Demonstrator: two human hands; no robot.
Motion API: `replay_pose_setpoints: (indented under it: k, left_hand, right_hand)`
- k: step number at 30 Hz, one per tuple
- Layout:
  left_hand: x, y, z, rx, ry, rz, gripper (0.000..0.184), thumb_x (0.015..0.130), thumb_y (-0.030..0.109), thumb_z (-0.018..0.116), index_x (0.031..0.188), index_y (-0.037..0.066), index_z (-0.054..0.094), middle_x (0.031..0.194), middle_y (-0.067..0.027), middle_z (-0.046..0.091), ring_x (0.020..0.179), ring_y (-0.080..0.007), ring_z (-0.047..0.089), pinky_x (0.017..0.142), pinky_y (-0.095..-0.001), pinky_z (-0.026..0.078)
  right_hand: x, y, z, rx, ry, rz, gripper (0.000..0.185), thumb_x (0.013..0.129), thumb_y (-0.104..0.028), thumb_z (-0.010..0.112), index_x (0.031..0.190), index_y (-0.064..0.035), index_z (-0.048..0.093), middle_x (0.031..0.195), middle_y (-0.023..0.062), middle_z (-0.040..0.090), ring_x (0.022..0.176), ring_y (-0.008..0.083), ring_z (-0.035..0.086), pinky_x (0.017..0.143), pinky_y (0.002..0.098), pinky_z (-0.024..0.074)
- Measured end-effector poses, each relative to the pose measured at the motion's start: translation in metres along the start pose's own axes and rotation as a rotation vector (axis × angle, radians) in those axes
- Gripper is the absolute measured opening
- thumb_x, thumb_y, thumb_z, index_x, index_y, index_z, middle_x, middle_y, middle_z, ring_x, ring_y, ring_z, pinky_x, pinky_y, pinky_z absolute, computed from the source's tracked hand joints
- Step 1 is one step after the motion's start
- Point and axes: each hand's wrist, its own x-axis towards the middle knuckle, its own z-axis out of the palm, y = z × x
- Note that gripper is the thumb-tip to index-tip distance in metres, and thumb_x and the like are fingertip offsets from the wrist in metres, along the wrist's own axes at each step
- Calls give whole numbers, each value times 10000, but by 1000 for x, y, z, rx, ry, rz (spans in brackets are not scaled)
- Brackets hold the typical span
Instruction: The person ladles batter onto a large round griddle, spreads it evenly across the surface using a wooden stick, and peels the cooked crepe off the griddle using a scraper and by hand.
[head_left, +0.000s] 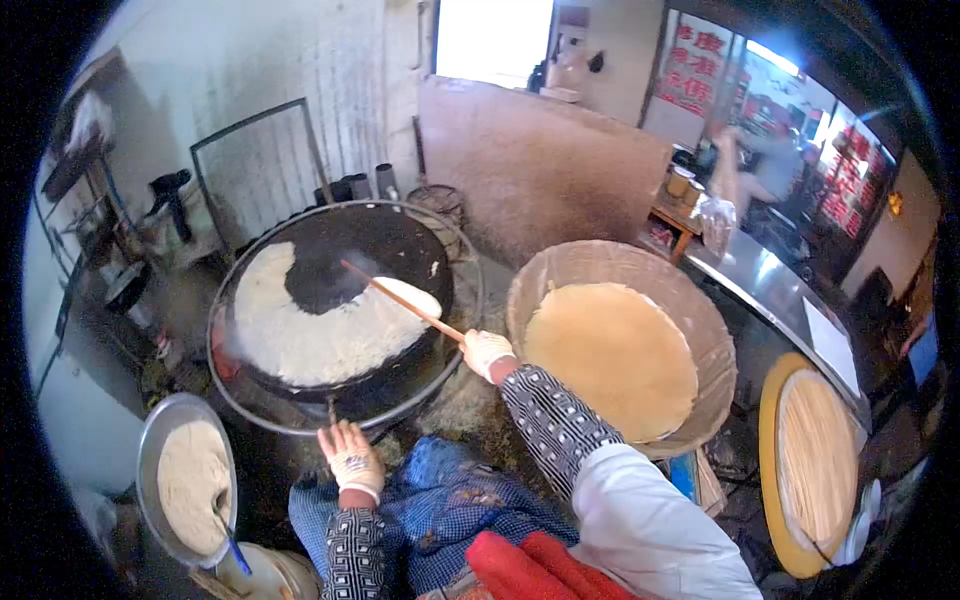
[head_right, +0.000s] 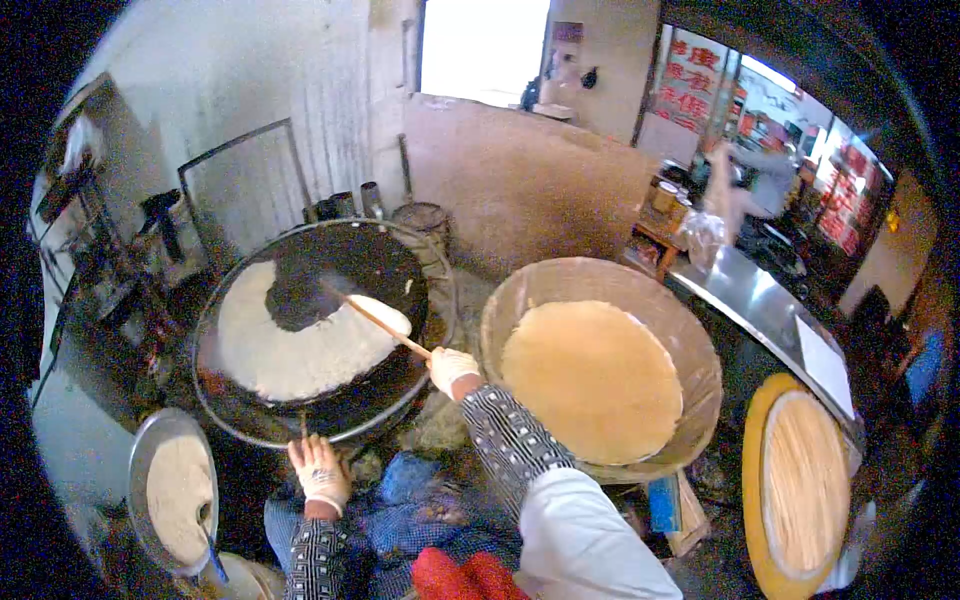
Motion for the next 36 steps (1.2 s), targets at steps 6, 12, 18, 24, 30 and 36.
replay_pose_setpoints:
  k: [6,12,18,24,30,36]
  left_hand:
    - [1,-18,16,50,-14,-85,649,877,345,521,1387,-48,442,1479,-220,408,1411,-374,317,1174,-600,-7]
    - [-2,-49,19,68,-19,-150,671,851,368,594,1384,-11,446,1464,-172,428,1392,-331,337,1175,-568,78]
    - [0,-72,31,71,110,-194,651,825,394,624,1315,-16,499,1394,-179,486,1332,-334,407,1146,-583,158]
    - [7,-95,34,58,19,-317,672,823,364,620,1371,16,450,1472,-152,420,1379,-301,363,1145,-587,153]
    - [16,-88,-3,112,-61,-408,530,829,290,594,1284,22,546,1325,-148,517,1316,-306,409,1138,-583,163]
    - [16,37,15,-118,-75,-65,644,842,344,562,1347,-46,481,1405,-229,486,1371,-350,393,1170,-592,116]
  right_hand:
    - [-12,-3,-1,-97,-41,-223,362,964,-340,473,1002,-6,607,844,202,699,804,374,684,726,482,540]
    - [-3,-14,-8,-26,-13,-158,374,957,-339,479,1013,-1,626,922,222,700,867,366,688,792,483,534]
    - [9,0,14,-163,65,-96,315,964,-342,472,946,-67,625,833,169,704,776,335,693,693,468,559]
    - [-18,-23,12,-206,-154,-210,332,965,-360,471,1021,-58,596,930,227,685,869,405,665,793,504,525]
    - [5,-9,13,-221,85,-176,362,973,-372,465,990,-31,584,913,248,676,873,424,654,789,510,521]
    - [24,34,47,-287,157,-136,376,968,-410,472,1004,-51,577,872,261,667,824,448,644,736,550,496]
